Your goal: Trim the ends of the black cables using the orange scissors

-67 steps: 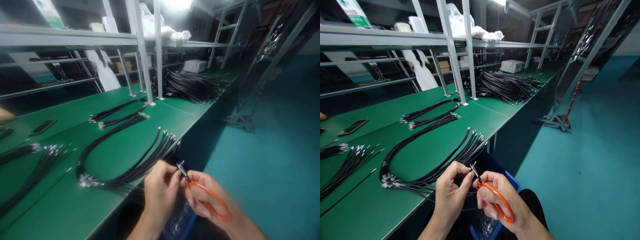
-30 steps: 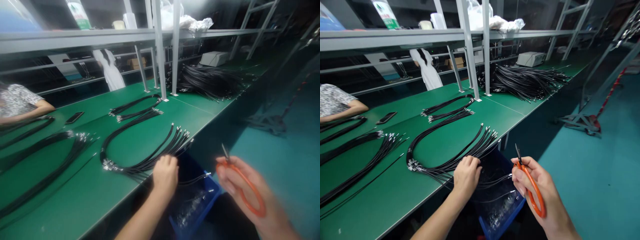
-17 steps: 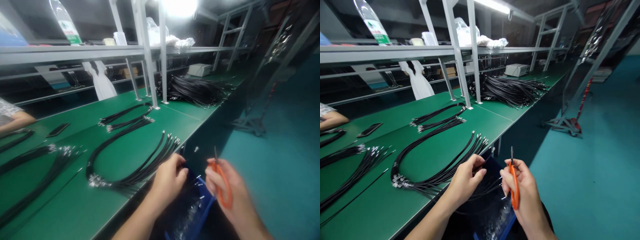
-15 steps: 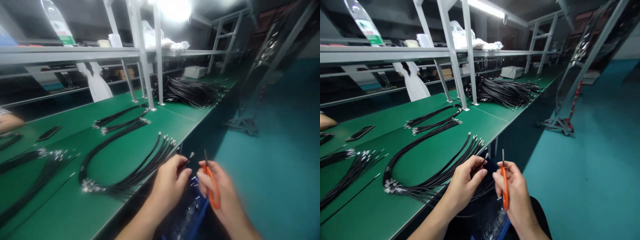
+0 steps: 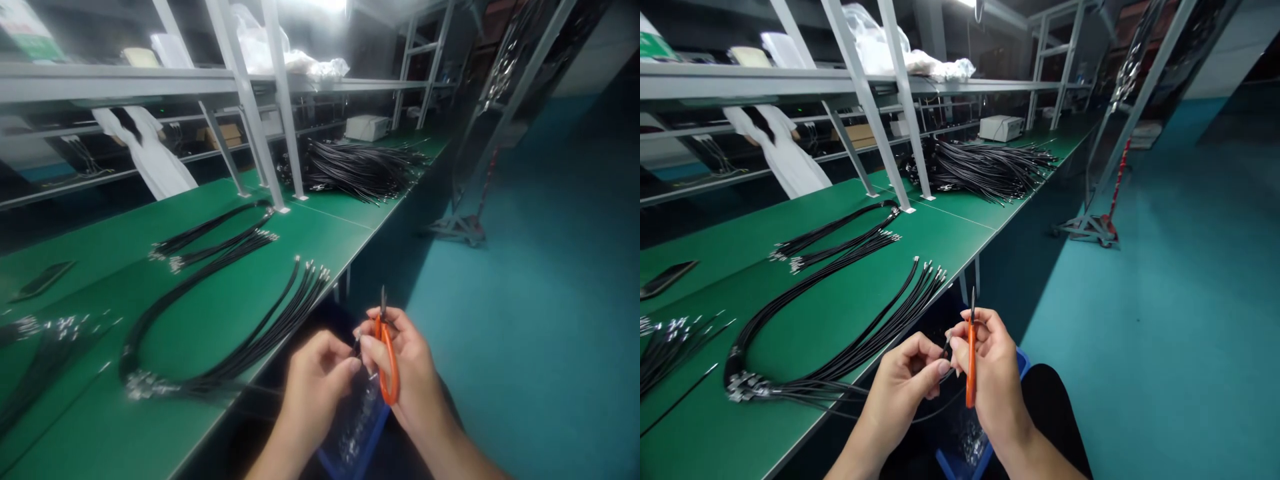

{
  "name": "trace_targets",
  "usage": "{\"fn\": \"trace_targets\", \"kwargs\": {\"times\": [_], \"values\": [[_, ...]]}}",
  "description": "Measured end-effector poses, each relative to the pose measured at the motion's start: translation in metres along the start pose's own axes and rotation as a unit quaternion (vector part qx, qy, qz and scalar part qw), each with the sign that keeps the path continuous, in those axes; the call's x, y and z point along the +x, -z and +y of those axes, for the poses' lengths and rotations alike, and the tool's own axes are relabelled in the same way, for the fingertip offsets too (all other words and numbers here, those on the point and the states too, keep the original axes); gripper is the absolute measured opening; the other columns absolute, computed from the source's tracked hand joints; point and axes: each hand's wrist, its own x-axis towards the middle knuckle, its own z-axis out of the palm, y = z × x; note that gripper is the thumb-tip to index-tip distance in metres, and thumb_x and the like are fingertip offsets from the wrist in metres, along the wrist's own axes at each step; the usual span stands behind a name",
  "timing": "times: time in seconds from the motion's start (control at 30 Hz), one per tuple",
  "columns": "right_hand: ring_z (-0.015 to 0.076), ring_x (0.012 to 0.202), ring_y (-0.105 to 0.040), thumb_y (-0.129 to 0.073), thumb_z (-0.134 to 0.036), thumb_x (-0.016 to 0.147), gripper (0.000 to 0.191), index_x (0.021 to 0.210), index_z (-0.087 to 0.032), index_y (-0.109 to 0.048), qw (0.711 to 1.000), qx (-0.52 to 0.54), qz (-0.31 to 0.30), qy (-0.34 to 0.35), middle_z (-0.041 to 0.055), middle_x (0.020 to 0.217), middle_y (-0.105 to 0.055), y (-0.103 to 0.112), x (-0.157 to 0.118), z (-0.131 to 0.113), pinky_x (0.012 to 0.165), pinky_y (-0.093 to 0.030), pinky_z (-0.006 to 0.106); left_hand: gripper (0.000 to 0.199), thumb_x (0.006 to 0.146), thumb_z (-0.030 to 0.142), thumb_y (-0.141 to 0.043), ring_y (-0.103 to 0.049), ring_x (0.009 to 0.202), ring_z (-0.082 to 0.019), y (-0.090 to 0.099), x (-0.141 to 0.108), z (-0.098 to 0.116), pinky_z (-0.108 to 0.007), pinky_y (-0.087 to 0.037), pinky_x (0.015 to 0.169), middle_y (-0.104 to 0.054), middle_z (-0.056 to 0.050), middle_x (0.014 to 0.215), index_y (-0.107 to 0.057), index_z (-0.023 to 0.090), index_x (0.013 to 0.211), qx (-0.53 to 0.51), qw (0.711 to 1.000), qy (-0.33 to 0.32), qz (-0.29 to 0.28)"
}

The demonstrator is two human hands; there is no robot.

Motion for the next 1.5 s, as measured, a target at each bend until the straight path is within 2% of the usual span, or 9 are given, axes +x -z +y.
{"fn": "trace_targets", "kwargs": {"times": [0.27,0.4,0.63,0.8,0.9,0.97,1.07,1.17,1.5], "values": [[0.0067,0.048,-0.052,-0.071,-0.012,0.070,0.028,0.090,-0.021,-0.054,1.000,-0.016,0.002,-0.008,-0.0052,0.069,-0.061,-0.001,0.000,-0.002,0.049,-0.042,0.019,0.017,0.078,0.027,-0.064,-0.053,0.056,-0.013,-0.001,-0.004,-0.006,-0.022,-0.040,0.052,-0.057,0.000,0.063,-0.058,0.017,0.067,0.090,0.994,-0.054,0.037],[0.0072,0.048,-0.052,-0.067,-0.009,0.070,0.026,0.089,-0.020,-0.053,0.997,0.032,-0.024,-0.070,-0.0049,0.066,-0.060,-0.001,0.001,-0.004,0.050,-0.041,0.019,0.015,0.079,0.026,-0.065,-0.055,0.062,-0.014,0.001,-0.004,-0.007,-0.023,-0.041,0.058,-0.060,-0.001,0.067,-0.063,0.017,0.067,0.117,0.989,-0.074,0.050],[0.0087,0.050,-0.051,-0.065,-0.011,0.069,0.024,0.090,-0.018,-0.053,0.983,0.115,-0.023,-0.143,-0.0026,0.066,-0.060,-0.003,-0.002,0.005,0.051,-0.041,0.020,0.014,0.080,0.026,-0.064,-0.058,0.067,-0.014,0.007,-0.007,-0.008,-0.023,-0.043,0.063,-0.066,-0.001,0.071,-0.058,0.016,0.071,-0.053,0.998,-0.023,-0.026],[0.0081,0.052,-0.050,-0.066,-0.010,0.071,0.024,0.089,-0.019,-0.053,0.988,0.098,-0.011,-0.123,-0.0042,0.065,-0.058,-0.014,-0.009,0.008,0.052,-0.042,0.019,0.012,0.082,0.027,-0.062,-0.054,0.064,-0.012,0.009,-0.008,-0.011,-0.023,-0.043,0.060,-0.061,-0.001,0.072,-0.058,0.016,0.077,-0.051,0.998,-0.032,-0.001],[0.0084,0.056,-0.052,-0.068,-0.008,0.069,0.027,0.088,-0.021,-0.054,0.988,0.094,-0.015,-0.123,-0.0043,0.067,-0.060,-0.020,-0.014,0.010,0.054,-0.042,0.018,0.014,0.080,0.028,-0.063,-0.055,0.063,-0.012,0.008,-0.006,-0.007,-0.024,-0.045,0.059,-0.059,0.000,0.076,-0.057,0.017,0.085,-0.108,0.993,-0.045,0.016],[0.0090,0.058,-0.053,-0.069,-0.007,0.067,0.028,0.088,-0.021,-0.054,0.987,0.098,-0.014,-0.126,-0.0040,0.069,-0.060,-0.022,-0.016,0.012,0.054,-0.042,0.019,0.014,0.078,0.026,-0.066,-0.055,0.058,-0.011,0.007,-0.005,-0.003,-0.023,-0.045,0.056,-0.058,0.001,0.068,-0.056,0.016,0.079,-0.149,0.988,-0.042,0.028],[0.0088,0.055,-0.051,-0.067,-0.008,0.068,0.026,0.088,-0.021,-0.056,0.986,0.111,-0.022,-0.122,-0.0035,0.069,-0.060,-0.022,-0.015,0.015,0.053,-0.042,0.020,0.014,0.080,0.024,-0.065,-0.054,0.053,-0.011,0.008,-0.003,0.001,-0.023,-0.043,0.054,-0.058,0.002,0.059,-0.057,0.015,0.071,-0.192,0.981,-0.037,0.015],[0.0087,0.055,-0.051,-0.066,-0.008,0.069,0.026,0.090,-0.020,-0.057,0.985,0.121,-0.025,-0.122,-0.0028,0.070,-0.061,-0.018,-0.013,0.016,0.055,-0.043,0.021,0.011,0.081,0.022,-0.063,-0.055,0.056,-0.011,0.010,-0.003,0.003,-0.023,-0.043,0.058,-0.061,0.000,0.062,-0.061,0.014,0.073,-0.205,0.978,-0.043,0.000],[0.0094,0.056,-0.052,-0.065,-0.007,0.071,0.024,0.089,-0.020,-0.057,0.986,0.121,-0.027,-0.115,-0.0024,0.070,-0.061,-0.019,-0.015,0.015,0.056,-0.044,0.020,0.011,0.083,0.024,-0.060,-0.053,0.060,-0.011,0.005,-0.006,0.004,-0.023,-0.042,0.060,-0.056,0.001,0.067,-0.055,0.017,0.076,-0.236,0.971,-0.042,0.018]]}}
